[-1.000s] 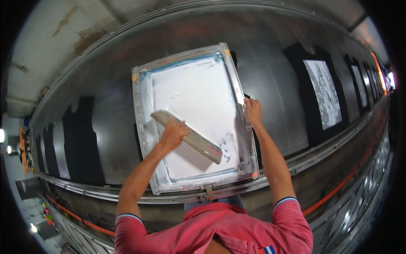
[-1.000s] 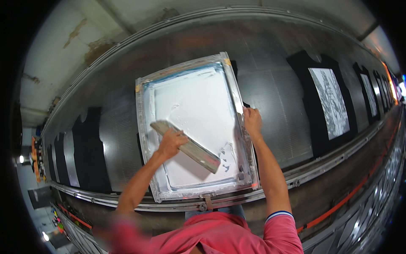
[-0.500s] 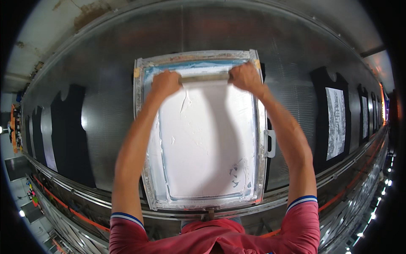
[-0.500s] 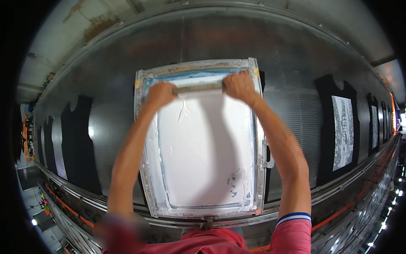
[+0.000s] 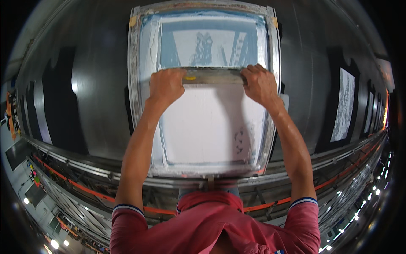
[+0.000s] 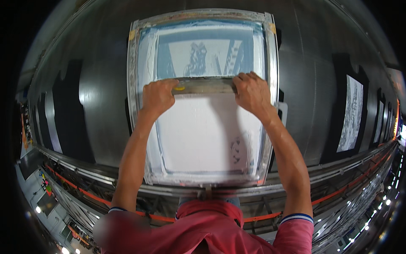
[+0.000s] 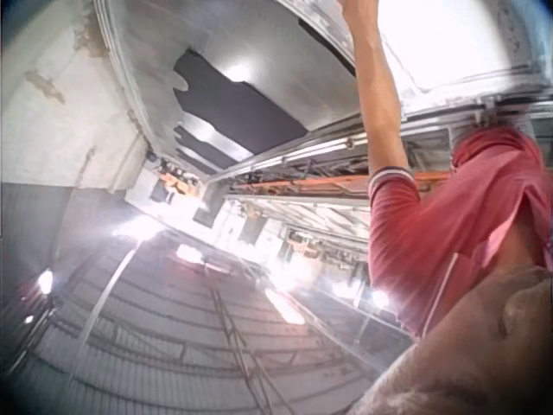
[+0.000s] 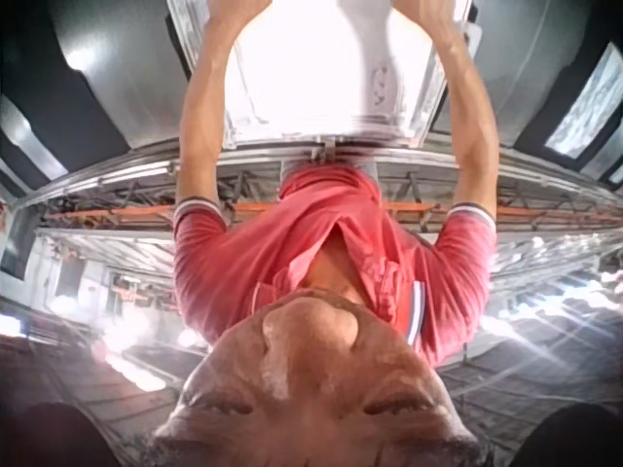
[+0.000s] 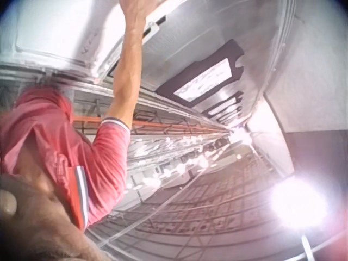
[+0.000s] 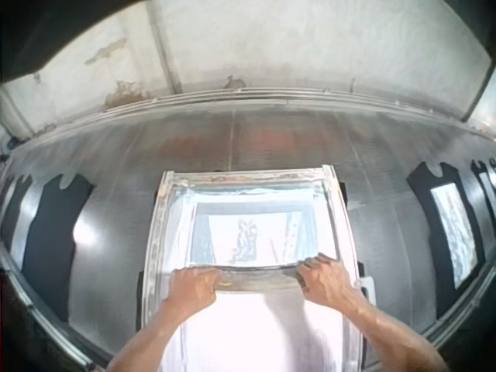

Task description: The person performs screen printing on a series of black t-shirts laid out on a conveyor belt. They use a squeegee to pull white ink across a screen frame, then lift the screen to reveal the printed design. The process is repeated for multiple shirts in sequence.

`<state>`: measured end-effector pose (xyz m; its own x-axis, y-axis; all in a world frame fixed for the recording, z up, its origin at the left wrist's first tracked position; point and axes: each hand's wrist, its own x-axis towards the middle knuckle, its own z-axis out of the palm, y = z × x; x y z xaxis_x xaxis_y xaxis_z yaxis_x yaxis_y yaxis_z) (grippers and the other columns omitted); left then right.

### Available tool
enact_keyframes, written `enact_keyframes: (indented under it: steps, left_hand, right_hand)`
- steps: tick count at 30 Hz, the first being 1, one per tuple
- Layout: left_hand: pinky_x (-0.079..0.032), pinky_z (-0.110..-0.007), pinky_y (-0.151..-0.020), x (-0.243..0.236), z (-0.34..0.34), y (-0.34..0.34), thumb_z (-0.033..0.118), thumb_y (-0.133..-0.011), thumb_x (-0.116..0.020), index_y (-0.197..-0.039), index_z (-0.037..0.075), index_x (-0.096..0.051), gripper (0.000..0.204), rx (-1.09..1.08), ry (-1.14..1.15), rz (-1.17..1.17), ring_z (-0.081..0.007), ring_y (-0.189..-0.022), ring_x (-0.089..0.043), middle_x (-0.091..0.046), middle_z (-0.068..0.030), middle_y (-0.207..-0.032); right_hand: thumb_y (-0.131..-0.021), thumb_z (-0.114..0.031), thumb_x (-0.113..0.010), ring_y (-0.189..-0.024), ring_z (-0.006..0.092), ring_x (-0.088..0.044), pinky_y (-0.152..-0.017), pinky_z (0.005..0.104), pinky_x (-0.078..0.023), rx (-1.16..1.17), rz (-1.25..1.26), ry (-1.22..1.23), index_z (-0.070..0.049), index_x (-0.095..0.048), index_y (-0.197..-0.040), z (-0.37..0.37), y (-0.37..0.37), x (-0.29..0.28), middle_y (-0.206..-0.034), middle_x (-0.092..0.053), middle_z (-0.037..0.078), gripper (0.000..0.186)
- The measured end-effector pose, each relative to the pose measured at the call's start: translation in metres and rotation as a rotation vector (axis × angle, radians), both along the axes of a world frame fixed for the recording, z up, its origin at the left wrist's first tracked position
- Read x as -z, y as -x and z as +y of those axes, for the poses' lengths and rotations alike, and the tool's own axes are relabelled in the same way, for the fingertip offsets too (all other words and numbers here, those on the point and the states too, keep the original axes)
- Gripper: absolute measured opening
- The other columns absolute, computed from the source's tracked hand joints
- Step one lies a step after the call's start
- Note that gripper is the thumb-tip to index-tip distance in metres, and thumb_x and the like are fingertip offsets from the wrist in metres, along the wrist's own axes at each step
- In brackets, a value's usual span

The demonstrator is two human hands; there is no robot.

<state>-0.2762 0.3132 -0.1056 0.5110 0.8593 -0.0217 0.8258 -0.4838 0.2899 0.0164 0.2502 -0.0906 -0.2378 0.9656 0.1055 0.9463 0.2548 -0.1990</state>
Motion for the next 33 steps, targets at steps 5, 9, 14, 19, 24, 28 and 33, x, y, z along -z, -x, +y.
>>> enact_keyframes:
  steps: [5,9,14,19,24,28,33]
  left_hand:
    - [-0.058,-0.041,-0.069,-0.091,-0.144,0.007,0.001,-0.073,-0.06,-0.095,0.006,-0.073,0.026,-0.015,0.025,-0.093,-0.0291,-0.083,-0.071,-0.073,-0.0107,-0.097]
    - [-0.058,-0.041,-0.074,-0.108,-0.25,0.016,0.001,-0.072,-0.061,-0.097,0.004,-0.073,0.027,-0.011,0.0,-0.166,-0.0292,-0.091,-0.071,-0.073,-0.012,-0.101]
    - [-0.056,-0.043,-0.071,-0.079,-0.281,0.014,0.004,-0.07,-0.063,-0.089,0.004,-0.072,0.021,-0.006,0.102,-0.14,-0.0314,-0.084,-0.07,-0.073,-0.013,-0.093]
    - [-0.055,-0.047,-0.068,-0.059,-0.189,-0.01,0.01,-0.066,-0.066,-0.078,0.003,-0.072,0.015,0.022,0.441,0.217,-0.0348,-0.079,-0.069,-0.071,-0.0175,-0.083]
    - [-0.052,-0.046,-0.067,-0.031,-0.129,-0.025,0.014,-0.066,-0.07,-0.082,0.0,-0.074,0.021,0.064,0.853,0.323,-0.0346,-0.075,-0.068,-0.072,-0.021,-0.084]
    - [-0.048,-0.04,-0.064,-0.026,-0.124,-0.015,0.006,-0.052,-0.082,-0.079,-0.007,-0.072,0.031,0.091,1.151,0.25,-0.0264,-0.068,-0.064,-0.07,-0.0164,-0.073]
    - [-0.051,-0.041,-0.065,-0.055,-0.105,-0.012,0.012,-0.052,-0.087,-0.084,-0.005,-0.073,0.039,0.037,0.868,0.21,-0.0275,-0.069,-0.065,-0.069,-0.021,-0.075]
  right_hand:
    - [-0.07,-0.001,-0.065,-0.085,0.0315,-0.065,-0.099,0.0451,-0.049,-0.027,0.068,0.126,-0.004,-0.062,-0.081,-0.134,0.004,-0.101,-0.085,-0.064,0.013,0.012]
    - [-0.071,-0.002,-0.062,-0.091,0.0325,-0.064,-0.1,0.0483,-0.048,-0.043,0.089,0.184,-0.004,-0.061,-0.083,-0.234,0.008,-0.124,-0.085,-0.062,0.014,0.012]
    - [-0.069,-0.005,-0.063,-0.088,0.035,-0.065,-0.093,0.0477,-0.051,-0.028,0.094,0.233,-0.004,-0.063,-0.08,-0.273,0.007,-0.086,-0.084,-0.062,0.014,0.011]
    - [-0.066,-0.014,-0.067,-0.085,0.0381,-0.068,-0.077,0.0457,-0.055,0.04,-0.002,0.636,-0.005,-0.072,-0.079,-0.18,-0.014,-0.063,-0.082,-0.07,0.017,0.017]
    - [-0.058,-0.026,-0.078,-0.074,0.0391,-0.066,-0.07,0.0452,-0.052,0.134,0.113,0.995,-0.002,-0.07,-0.065,-0.138,-0.029,-0.027,-0.071,-0.067,0.018,0.026]
    - [-0.057,-0.03,-0.083,-0.061,0.0338,-0.054,-0.062,0.0453,-0.045,-0.117,0.05,1.14,0.0,-0.064,-0.062,-0.116,-0.026,-0.022,-0.06,-0.057,0.016,0.036]
    - [-0.064,-0.035,-0.083,-0.084,0.0368,-0.067,-0.078,0.0404,-0.053,-0.134,0.037,1.032,-0.005,-0.078,-0.089,-0.089,-0.026,-0.079,-0.089,-0.072,0.019,0.04]
